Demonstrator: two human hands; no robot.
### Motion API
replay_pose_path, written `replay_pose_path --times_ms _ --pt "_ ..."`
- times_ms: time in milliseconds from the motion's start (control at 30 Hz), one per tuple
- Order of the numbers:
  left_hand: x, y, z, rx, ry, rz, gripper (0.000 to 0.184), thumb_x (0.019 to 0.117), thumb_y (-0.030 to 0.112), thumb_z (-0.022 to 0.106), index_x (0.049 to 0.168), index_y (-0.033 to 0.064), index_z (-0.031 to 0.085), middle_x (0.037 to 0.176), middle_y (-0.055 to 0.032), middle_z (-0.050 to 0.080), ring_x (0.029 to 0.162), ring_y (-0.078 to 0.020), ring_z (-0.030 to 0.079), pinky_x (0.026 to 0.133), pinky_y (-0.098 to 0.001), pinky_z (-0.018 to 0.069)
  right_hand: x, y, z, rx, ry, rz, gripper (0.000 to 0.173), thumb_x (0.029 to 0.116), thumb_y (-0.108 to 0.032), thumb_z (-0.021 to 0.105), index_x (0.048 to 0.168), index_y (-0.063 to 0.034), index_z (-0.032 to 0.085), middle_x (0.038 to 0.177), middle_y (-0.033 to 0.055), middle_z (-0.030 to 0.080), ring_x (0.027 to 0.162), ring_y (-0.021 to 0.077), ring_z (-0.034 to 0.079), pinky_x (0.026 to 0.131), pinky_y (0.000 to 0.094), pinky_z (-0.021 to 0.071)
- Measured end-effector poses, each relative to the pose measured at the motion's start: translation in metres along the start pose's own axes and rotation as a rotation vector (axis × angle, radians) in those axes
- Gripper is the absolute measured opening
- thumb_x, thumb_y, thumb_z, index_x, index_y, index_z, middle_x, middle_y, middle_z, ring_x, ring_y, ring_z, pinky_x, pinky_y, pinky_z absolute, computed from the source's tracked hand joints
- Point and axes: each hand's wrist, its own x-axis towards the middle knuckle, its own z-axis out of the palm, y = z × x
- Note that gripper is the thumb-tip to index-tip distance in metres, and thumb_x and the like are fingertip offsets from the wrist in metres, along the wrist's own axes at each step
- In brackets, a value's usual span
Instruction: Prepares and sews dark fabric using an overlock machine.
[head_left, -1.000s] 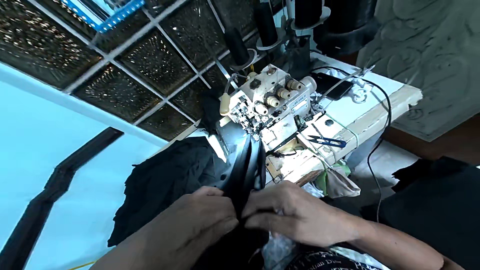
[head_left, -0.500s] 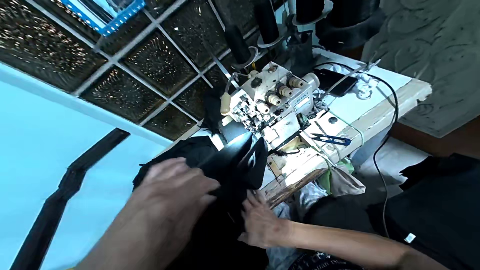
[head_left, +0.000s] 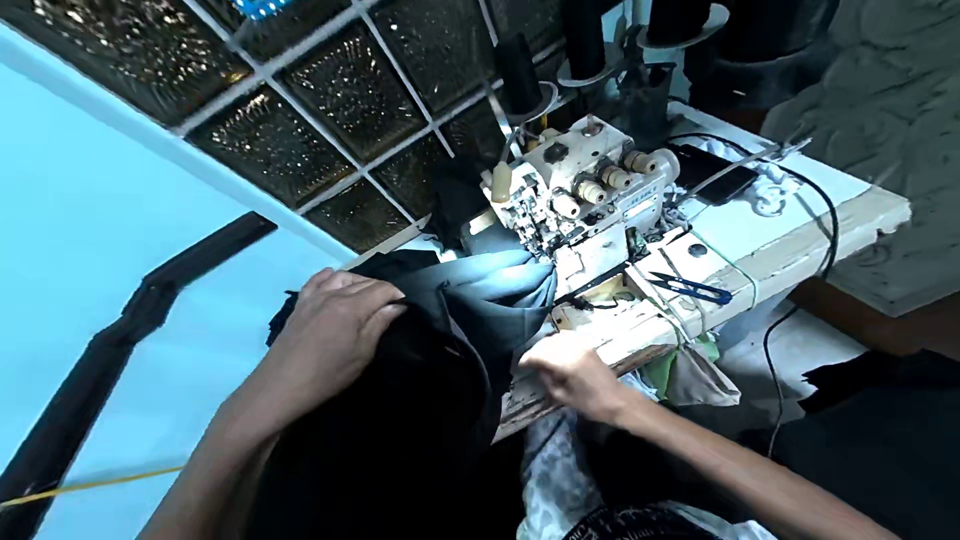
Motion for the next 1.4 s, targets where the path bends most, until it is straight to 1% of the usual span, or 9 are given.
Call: replay_pose_path --times_ms 100,267,533,767,933,1033,1133,1233,1400 --pt "-0.008 0.000 -0.004 -0.187 -0.035 0.049 0.031 0.1025 0.018 0.048 0.100 0.0003 0.073 0.108 -0.0109 0.073 0.111 -0.0289 0.066 0.103 -0.0570 0.0450 0.027 0.014 -0.041 -0.050 0.157 0.078 0.018 0.0858 0.003 0.066 0.099 -0.0016 0.077 0.102 0.0130 0.075 0.094 0.0277 0.073 0.083 0.0471 0.0592" --pt "-0.026 0.020 -0.019 -0.329 -0.029 0.252 0.037 0.1064 0.039 0.045 0.093 0.0176 0.072 0.090 0.0124 0.068 0.106 -0.0003 0.063 0.116 -0.0348 0.0394 0.061 0.042 -0.054 -0.196 0.144 0.017 0.026 0.0875 -0.007 0.071 0.112 -0.0006 0.071 0.112 0.0157 0.072 0.103 0.0316 0.069 0.092 0.0484 0.0544" --pt "-0.032 0.013 -0.031 -0.393 0.016 0.158 0.030 0.1053 0.032 0.047 0.094 0.0174 0.071 0.093 0.0141 0.069 0.111 0.0012 0.062 0.117 -0.0320 0.0394 0.070 0.046 -0.030 -0.173 0.209 -0.082 0.036 0.0809 -0.011 0.075 0.114 0.0011 0.067 0.107 0.0160 0.073 0.099 0.0344 0.069 0.090 0.0496 0.0539" --pt "-0.033 -0.005 -0.023 -0.456 0.089 0.004 0.026 0.1023 0.031 0.051 0.097 0.0195 0.074 0.103 0.0149 0.070 0.112 0.0029 0.062 0.111 -0.0255 0.0440 0.078 0.042 -0.054 -0.037 0.052 -0.015 0.033 0.0896 -0.001 0.068 0.121 -0.0002 0.058 0.100 0.0106 0.074 0.087 0.0221 0.073 0.075 0.0407 0.0600" --pt "-0.037 0.001 -0.023 -0.492 0.054 0.098 0.028 0.1032 0.037 0.053 0.095 0.0211 0.075 0.101 0.0166 0.072 0.115 0.0006 0.062 0.116 -0.0317 0.0407 0.085 0.050 -0.067 0.078 -0.041 -0.071 0.013 0.0909 0.006 0.061 0.090 -0.0033 0.071 0.093 0.0084 0.072 0.082 0.0170 0.070 0.075 0.0354 0.0577" --pt "-0.041 0.003 -0.020 -0.514 0.042 0.244 0.030 0.1043 0.036 0.055 0.090 0.0169 0.074 0.093 0.0121 0.073 0.109 -0.0035 0.066 0.117 -0.0372 0.0403 0.091 0.053 -0.059 -0.003 -0.045 -0.219 0.019 0.0904 0.007 0.061 0.093 -0.0036 0.077 0.098 0.0118 0.075 0.095 0.0242 0.072 0.089 0.0385 0.0574" --pt "-0.037 0.007 -0.029 -0.540 0.048 0.140 0.028 0.1043 0.035 0.053 0.091 0.0195 0.073 0.095 0.0142 0.071 0.114 -0.0038 0.063 0.118 -0.0365 0.0399 0.088 0.054 -0.063 -0.092 -0.122 -0.266 0.020 0.0878 0.007 0.061 0.096 -0.0033 0.076 0.109 0.0134 0.074 0.109 0.0293 0.069 0.099 0.0418 0.0529" --pt "-0.032 0.000 -0.030 -0.611 0.123 0.057 0.024 0.1042 0.035 0.053 0.094 0.0226 0.072 0.099 0.0163 0.070 0.112 -0.0019 0.062 0.113 -0.0319 0.0435 0.082 0.062 -0.070 -0.174 -0.152 -0.204 0.019 0.0819 -0.004 0.063 0.096 -0.0026 0.075 0.115 0.0146 0.072 0.109 0.0317 0.068 0.094 0.0459 0.0542" --pt "-0.029 -0.002 -0.027 -0.613 0.134 0.046 0.024 0.1031 0.035 0.055 0.091 0.0212 0.071 0.096 0.0163 0.070 0.111 -0.0015 0.063 0.113 -0.0327 0.0434 0.082 0.062 -0.063 -0.070 -0.084 -0.105 0.010 0.0875 -0.013 0.070 0.087 -0.0039 0.073 0.094 0.0125 0.071 0.091 0.0290 0.068 0.080 0.0445 0.0546"
